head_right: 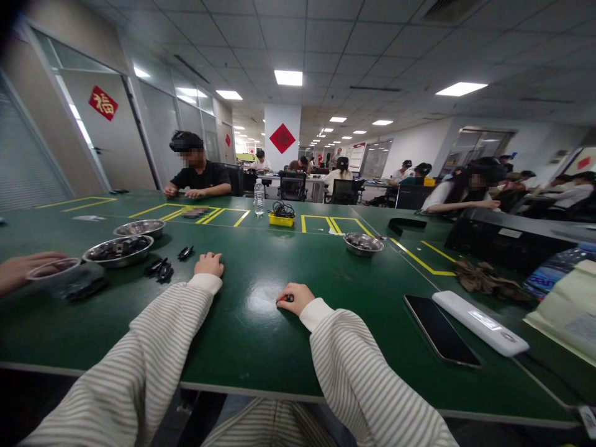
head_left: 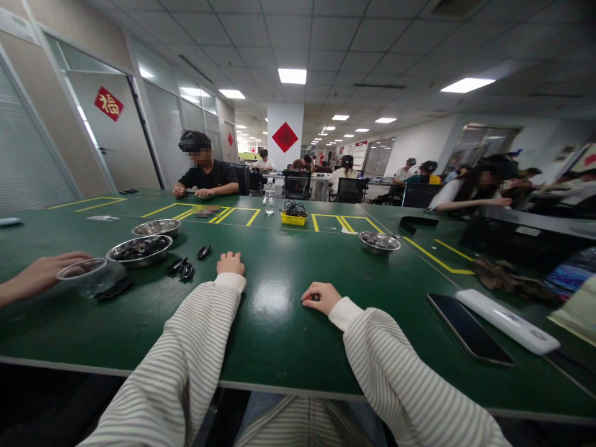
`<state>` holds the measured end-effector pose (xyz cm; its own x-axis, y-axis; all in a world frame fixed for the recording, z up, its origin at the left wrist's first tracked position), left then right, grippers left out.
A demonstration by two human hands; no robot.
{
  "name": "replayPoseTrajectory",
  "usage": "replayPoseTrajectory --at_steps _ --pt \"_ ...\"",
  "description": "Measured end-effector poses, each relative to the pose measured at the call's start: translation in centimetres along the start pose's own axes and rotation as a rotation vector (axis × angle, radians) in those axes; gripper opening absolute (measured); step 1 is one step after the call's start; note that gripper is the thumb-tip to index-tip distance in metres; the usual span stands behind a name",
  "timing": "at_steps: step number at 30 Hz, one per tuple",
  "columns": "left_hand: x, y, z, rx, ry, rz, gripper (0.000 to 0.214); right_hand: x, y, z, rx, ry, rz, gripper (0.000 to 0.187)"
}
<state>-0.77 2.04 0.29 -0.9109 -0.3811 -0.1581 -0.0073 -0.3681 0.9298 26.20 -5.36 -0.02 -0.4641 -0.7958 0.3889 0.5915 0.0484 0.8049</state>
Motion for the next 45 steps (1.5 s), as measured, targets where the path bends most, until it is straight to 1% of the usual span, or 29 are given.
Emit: replayPoseTrajectory --at_steps 2,4,6,11,15,18,20,25,28,30,35,38,45 --pt "-0.2 -0.3 0.0 0.043 -0.027 0.027 0.031 0.0 0.0 0.0 -0.003 0.0 -0.016 0.014" --pt "-0.4 -0.4 0.1 0.058 -0.058 0.038 0.03 0.0 0.0 0.0 -0.004 0.0 -0.038 0.015" --pt "-0.6 -0.4 0.1 0.058 -0.072 0.035 0.029 -0.1 0.0 -0.1 0.008 -0.021 -0.056 0.016" --pt "-0.9 -0.6 0.1 0.055 -0.125 0.0 0.028 -0.6 -0.3 -0.3 0.041 -0.134 -0.073 0.018" --pt "-1.3 -0.8 0.1 0.067 -0.18 -0.02 0.027 -0.5 -0.1 -0.3 0.033 -0.129 -0.102 0.017" --pt "-1.7 -1.0 0.1 0.075 -0.264 -0.059 0.026 -0.5 0.1 -0.3 0.024 -0.159 -0.183 0.015" --pt "-2.2 -1.1 -0.2 0.091 -0.36 -0.108 0.026 -0.5 0.3 -0.3 0.012 -0.183 -0.231 0.014" --pt "-4.4 -0.8 -2.0 0.166 -0.638 -0.249 0.024 -0.5 0.3 -0.3 -0.028 -0.216 -0.226 0.011" --pt "-5.7 -0.2 -3.5 0.199 -0.763 -0.318 0.024 -0.4 0.4 -0.2 -0.032 -0.238 -0.239 0.011" --pt "-6.4 0.2 -4.4 0.206 -0.823 -0.355 0.024 -0.4 0.5 -0.2 -0.029 -0.272 -0.267 0.01" --pt "-7.5 1.2 -6.4 0.183 -0.924 -0.436 0.022 -0.8 0.7 -0.3 -0.046 -0.322 -0.33 0.009" --pt "-8.0 1.6 -7.5 0.185 -0.987 -0.483 0.022 -1.1 0.7 -0.3 -0.064 -0.314 -0.342 0.008" --pt "-9.2 2.1 -9.5 0.235 -1.047 -0.537 0.022 -0.9 0.4 -0.2 -0.131 -0.24 -0.167 0.008"
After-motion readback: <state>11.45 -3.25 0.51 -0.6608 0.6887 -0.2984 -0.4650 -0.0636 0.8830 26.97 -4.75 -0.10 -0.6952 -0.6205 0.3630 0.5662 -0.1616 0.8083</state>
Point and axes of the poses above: each hand's wrist, its own z-axis towards the middle knuckle, its own y-axis out of the back of the hand, x = y × z, the point moved 3 cm from there along z, towards the middle knuckle, and after that the axes turned 13 degrees about y, right-handed, at the moved point
